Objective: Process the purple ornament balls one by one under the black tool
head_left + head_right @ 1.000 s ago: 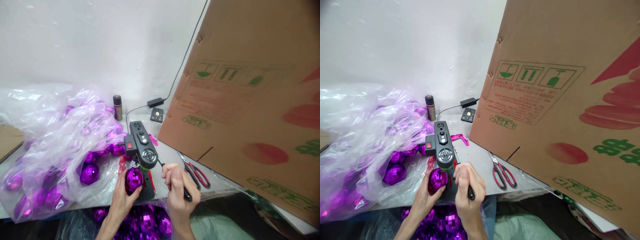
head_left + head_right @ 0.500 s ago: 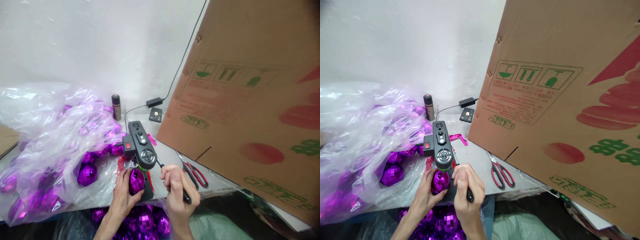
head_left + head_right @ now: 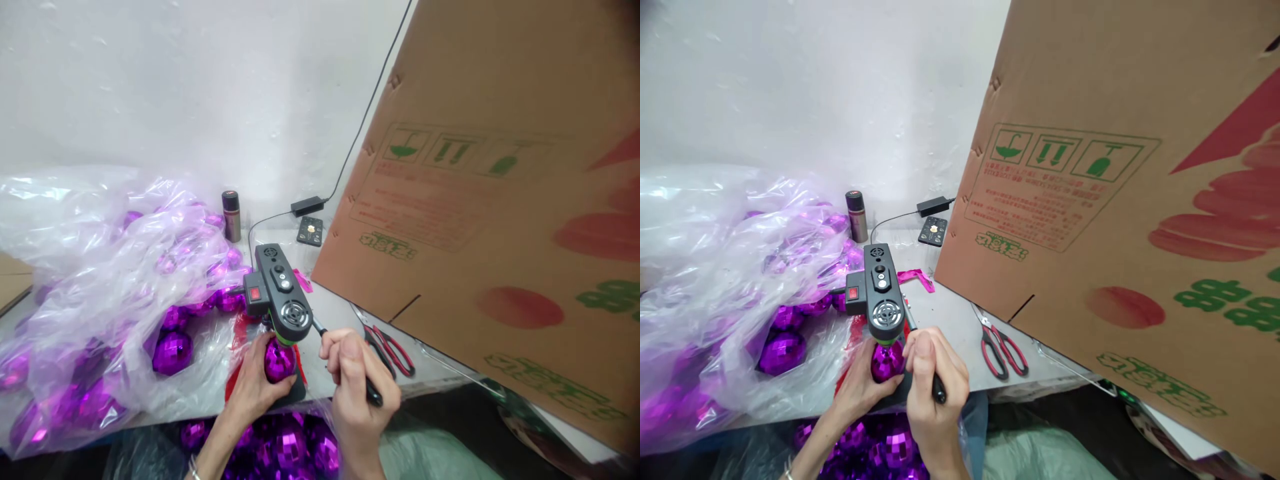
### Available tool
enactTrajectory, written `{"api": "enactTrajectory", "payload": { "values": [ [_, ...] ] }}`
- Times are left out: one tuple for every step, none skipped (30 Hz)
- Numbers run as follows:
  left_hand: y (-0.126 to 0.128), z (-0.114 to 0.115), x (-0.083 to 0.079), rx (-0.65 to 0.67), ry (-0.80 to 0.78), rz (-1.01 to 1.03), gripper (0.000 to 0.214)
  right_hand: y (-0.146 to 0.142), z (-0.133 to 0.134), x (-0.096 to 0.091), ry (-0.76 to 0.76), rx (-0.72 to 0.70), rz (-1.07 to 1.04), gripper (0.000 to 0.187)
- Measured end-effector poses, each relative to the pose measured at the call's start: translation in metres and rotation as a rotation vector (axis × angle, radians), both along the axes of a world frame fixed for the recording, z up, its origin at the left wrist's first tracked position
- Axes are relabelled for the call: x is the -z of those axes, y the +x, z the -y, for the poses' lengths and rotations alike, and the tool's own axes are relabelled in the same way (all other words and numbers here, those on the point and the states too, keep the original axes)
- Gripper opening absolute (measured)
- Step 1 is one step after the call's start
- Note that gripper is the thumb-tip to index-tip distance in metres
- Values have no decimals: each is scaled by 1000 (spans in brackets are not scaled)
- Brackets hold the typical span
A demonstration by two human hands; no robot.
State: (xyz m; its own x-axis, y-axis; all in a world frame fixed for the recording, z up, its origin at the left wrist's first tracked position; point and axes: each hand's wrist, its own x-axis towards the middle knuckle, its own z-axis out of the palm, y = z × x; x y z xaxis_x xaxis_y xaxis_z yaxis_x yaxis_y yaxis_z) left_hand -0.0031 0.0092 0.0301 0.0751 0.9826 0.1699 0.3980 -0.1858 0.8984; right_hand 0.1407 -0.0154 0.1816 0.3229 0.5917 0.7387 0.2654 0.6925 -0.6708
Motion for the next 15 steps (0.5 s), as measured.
{"api": "enactTrajectory", "payload": {
  "values": [
    [2, 0, 3, -5, -14, 42, 75, 0, 0, 0, -5, -2, 5, 40],
    [3, 0, 7, -15, -27, 75, 77, 1, 1, 0, -3, -5, 12, 40],
    [4, 0, 11, -27, -39, 97, 79, 1, 1, 0, 4, -4, 18, 40],
    [4, 0, 14, -35, -49, 109, 81, 1, 1, 0, 9, -3, 22, 40],
    [4, 1, 16, -35, -56, 115, 83, 1, 1, 1, 13, -2, 24, 40],
    [4, 1, 18, -31, -61, 118, 83, 1, 1, 2, 16, -2, 22, 40],
    [4, 1, 19, -27, -64, 120, 83, 0, 1, 5, 21, -1, 15, 40],
    [4, 0, 19, -23, -66, 122, 83, 0, 1, 8, 26, -1, 6, 39],
    [4, 0, 19, -21, -68, 124, 83, -1, 1, 12, 36, -3, -5, 39],
    [4, 0, 19, -23, -67, 126, 83, -2, 1, 16, 52, -2, -18, 38],
    [5, 0, 18, -27, -65, 128, 82, -3, 0, 22, 70, 4, -36, 38],
    [5, 0, 18, -33, -61, 131, 82, -5, 0, 27, 87, 14, -55, 38],
    [6, 0, 17, -38, -55, 133, 81, -6, 0, 33, 107, 28, -77, 38],
    [7, 0, 17, -40, -48, 135, 80, -8, 0, 38, 119, 40, -98, 38],
    [7, 0, 17, -42, -42, 136, 80, -9, -1, 42, 124, 50, -115, 38]
  ]
}}
